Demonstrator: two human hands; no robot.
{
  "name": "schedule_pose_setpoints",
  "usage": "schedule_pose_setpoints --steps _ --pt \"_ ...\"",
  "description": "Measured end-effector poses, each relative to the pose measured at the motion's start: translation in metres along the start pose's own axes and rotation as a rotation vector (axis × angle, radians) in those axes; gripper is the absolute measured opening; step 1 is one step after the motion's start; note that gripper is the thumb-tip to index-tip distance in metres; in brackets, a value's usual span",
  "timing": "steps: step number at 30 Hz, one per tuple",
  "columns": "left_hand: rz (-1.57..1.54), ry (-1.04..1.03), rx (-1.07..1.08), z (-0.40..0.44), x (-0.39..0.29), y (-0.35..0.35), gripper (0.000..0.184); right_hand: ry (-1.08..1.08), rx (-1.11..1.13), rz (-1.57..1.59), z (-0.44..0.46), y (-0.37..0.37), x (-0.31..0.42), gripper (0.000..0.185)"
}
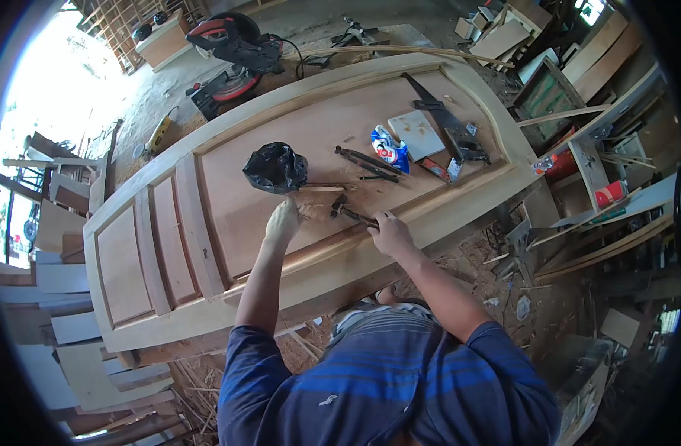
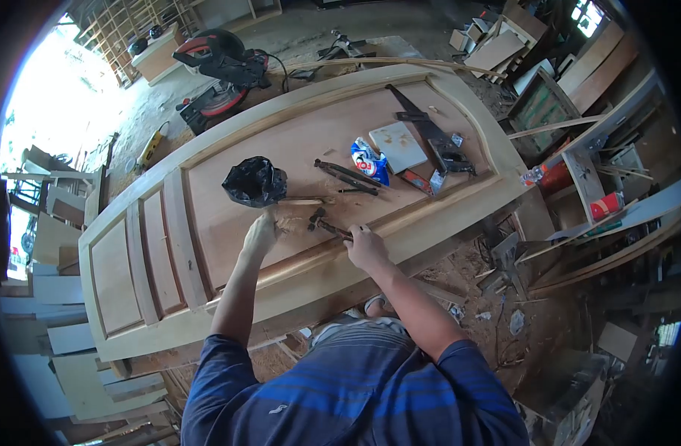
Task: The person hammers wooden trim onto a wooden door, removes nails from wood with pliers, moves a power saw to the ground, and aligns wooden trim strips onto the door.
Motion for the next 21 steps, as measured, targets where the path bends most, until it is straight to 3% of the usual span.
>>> schedule_pose_setpoints --steps 7,10,14,18,21 --pt "-0.535 0.206 -0.019 -0.012 0.030 -0.014 0.027 -0.033 -0.048 0.088 -0.002 -0.003 -0.004 0.027" --pt "-1.018 0.267 0.056 -0.023 0.025 -0.030 0.031 -0.044 -0.061 0.073 -0.004 -0.002 -0.006 0.027" --pt "-1.256 0.404 0.170 -0.042 0.012 -0.048 0.040 -0.073 -0.086 0.092 -0.012 0.012 0.002 0.027" --pt "-1.704 0.577 0.335 -0.062 -0.011 -0.063 0.021 -0.171 -0.120 0.356 -0.032 0.016 -0.009 0.033" --pt "-1.846 0.593 0.494 -0.058 -0.019 -0.088 0.013 -0.250 -0.107 0.422 -0.049 0.029 -0.016 0.037"
Point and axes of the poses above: each hand's wrist, its own z-axis towards the middle knuckle, its own y-axis out of the back of the hand, x = y × z, the point moved 9 cm from there along z, towards the middle knuckle, and after that the axes turned 12 degrees about y, right-handed, at the moved point
